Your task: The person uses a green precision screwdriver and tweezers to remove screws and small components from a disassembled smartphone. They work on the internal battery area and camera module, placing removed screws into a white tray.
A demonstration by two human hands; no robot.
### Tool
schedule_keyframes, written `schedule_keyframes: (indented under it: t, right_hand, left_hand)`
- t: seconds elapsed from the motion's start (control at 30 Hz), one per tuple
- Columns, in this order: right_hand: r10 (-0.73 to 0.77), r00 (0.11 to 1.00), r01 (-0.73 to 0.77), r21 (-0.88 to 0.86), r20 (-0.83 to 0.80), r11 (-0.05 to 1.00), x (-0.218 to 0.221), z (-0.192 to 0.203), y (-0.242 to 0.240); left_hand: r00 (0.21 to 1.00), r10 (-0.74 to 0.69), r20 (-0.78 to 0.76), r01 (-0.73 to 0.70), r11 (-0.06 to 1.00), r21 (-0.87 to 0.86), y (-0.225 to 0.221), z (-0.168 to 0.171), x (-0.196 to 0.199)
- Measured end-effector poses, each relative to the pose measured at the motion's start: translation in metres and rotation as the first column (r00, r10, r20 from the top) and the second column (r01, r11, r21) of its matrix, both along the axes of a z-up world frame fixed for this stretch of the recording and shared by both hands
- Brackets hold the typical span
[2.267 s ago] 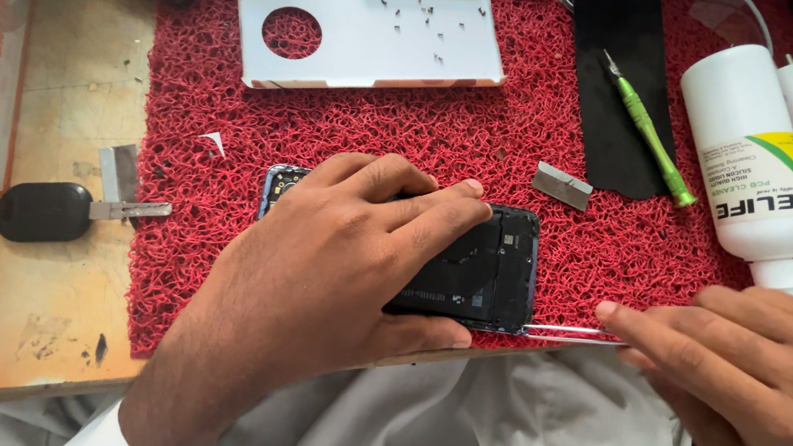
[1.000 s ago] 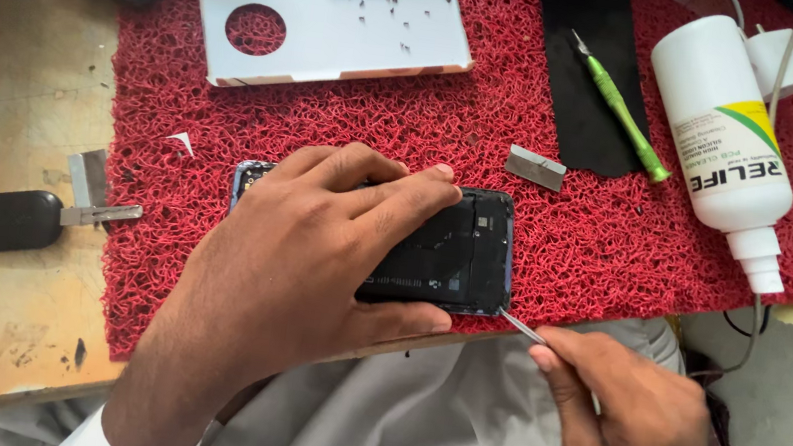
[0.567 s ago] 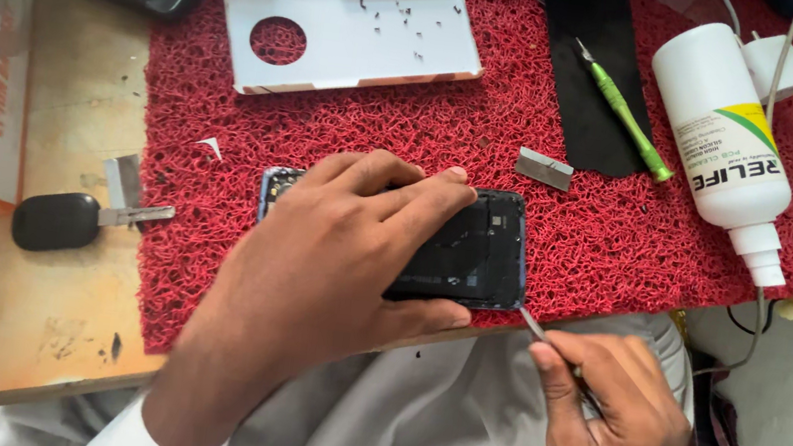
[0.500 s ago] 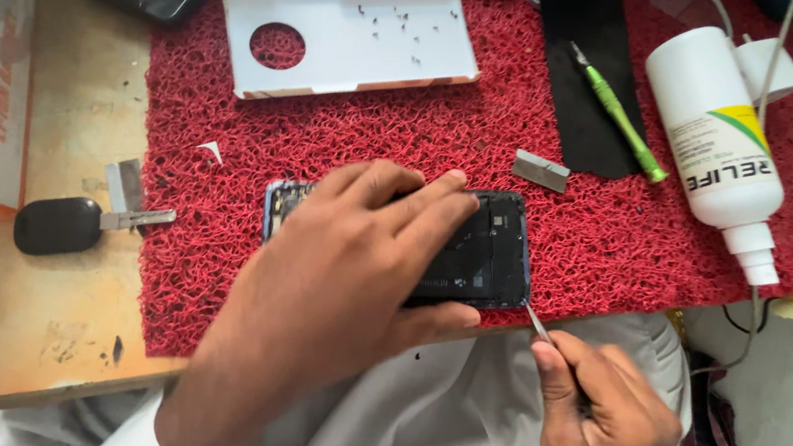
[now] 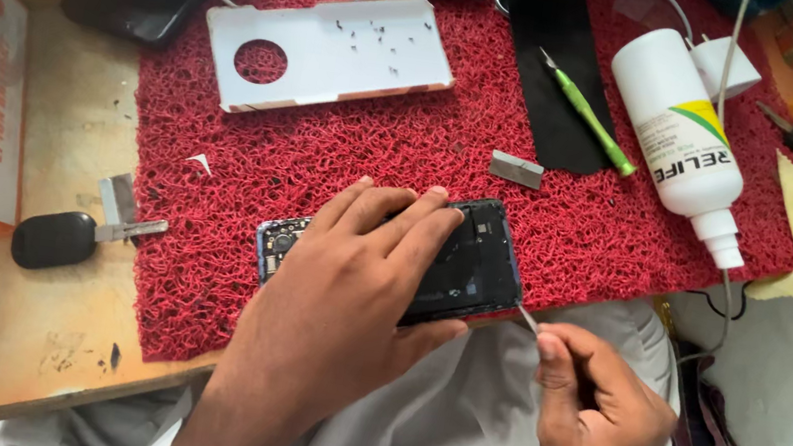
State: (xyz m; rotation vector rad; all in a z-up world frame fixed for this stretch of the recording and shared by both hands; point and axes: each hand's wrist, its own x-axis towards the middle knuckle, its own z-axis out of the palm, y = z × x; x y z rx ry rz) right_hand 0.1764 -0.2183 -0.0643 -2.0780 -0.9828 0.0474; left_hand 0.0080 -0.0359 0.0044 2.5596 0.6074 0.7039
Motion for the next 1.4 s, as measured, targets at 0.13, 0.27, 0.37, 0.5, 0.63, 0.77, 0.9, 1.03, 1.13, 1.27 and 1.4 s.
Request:
schedule_keyframes:
  t: [0.13,0.27,0.37,0.5,0.63,0.77,0.9,1.03,1.13,1.27,1.4]
  right_hand:
    - [0.081,0.964,-0.069,0.056,-0.253,0.996,0.007,0.001,0.003]
    - [0.104,0.974,-0.123,0.085,0.203,0.989,0.001,0.01,0.005]
    - [0.062,0.955,-0.093,0.095,0.289,0.991,-0.007,0.011,0.01]
    - [0.058,0.996,-0.058,-0.009,0.063,0.998,-0.01,0.009,0.012]
    - [0.245,0.969,-0.241,0.09,-0.029,0.966,-0.015,0.012,0.011]
    - [0.017,0.947,-0.038,-0.06,-0.321,0.997,-0.006,0.026,0.009]
    - [0.13,0.948,-0.147,-0.036,-0.289,0.989,0.011,0.035,0.002]
    - [0.164,0.977,-0.15,-0.103,0.138,0.983,0.007,0.034,0.004]
    - [0.108,0.987,-0.101,-0.065,0.115,0.993,-0.004,0.031,0.015]
    - [0.196,0.965,-0.201,0.013,0.172,0.98,-0.008,0.029,0.019]
    - [0.17,0.952,-0.164,-0.043,0.254,0.985,-0.003,0.027,0.014]
  left_hand:
    - [1.0,-0.012,0.018,0.012,1.0,0.002,0.0,-0.002,-0.002]
    - [1.0,-0.001,0.028,0.001,1.0,-0.007,0.0,-0.003,0.0]
    - [0.999,0.01,0.036,-0.01,1.0,0.001,-0.001,-0.003,0.001]
    - [0.999,0.009,0.041,-0.009,1.0,-0.006,-0.002,-0.005,-0.001]
    - [0.999,0.015,0.049,-0.014,1.0,-0.007,-0.001,-0.006,0.0]
    - [0.998,0.0,0.068,0.003,0.999,-0.045,0.0,-0.003,-0.001]
    - [0.998,0.021,0.065,-0.019,0.999,-0.035,0.002,-0.004,0.0]
    - [0.999,0.015,0.051,-0.015,1.0,-0.017,0.003,-0.005,-0.002]
    - [0.999,0.014,0.042,-0.014,1.0,-0.001,0.003,-0.005,-0.001]
    - [1.0,-0.006,-0.008,0.006,1.0,-0.005,0.003,-0.005,-0.001]
    - [1.0,-0.005,-0.026,0.009,0.99,0.143,0.006,-0.003,-0.014]
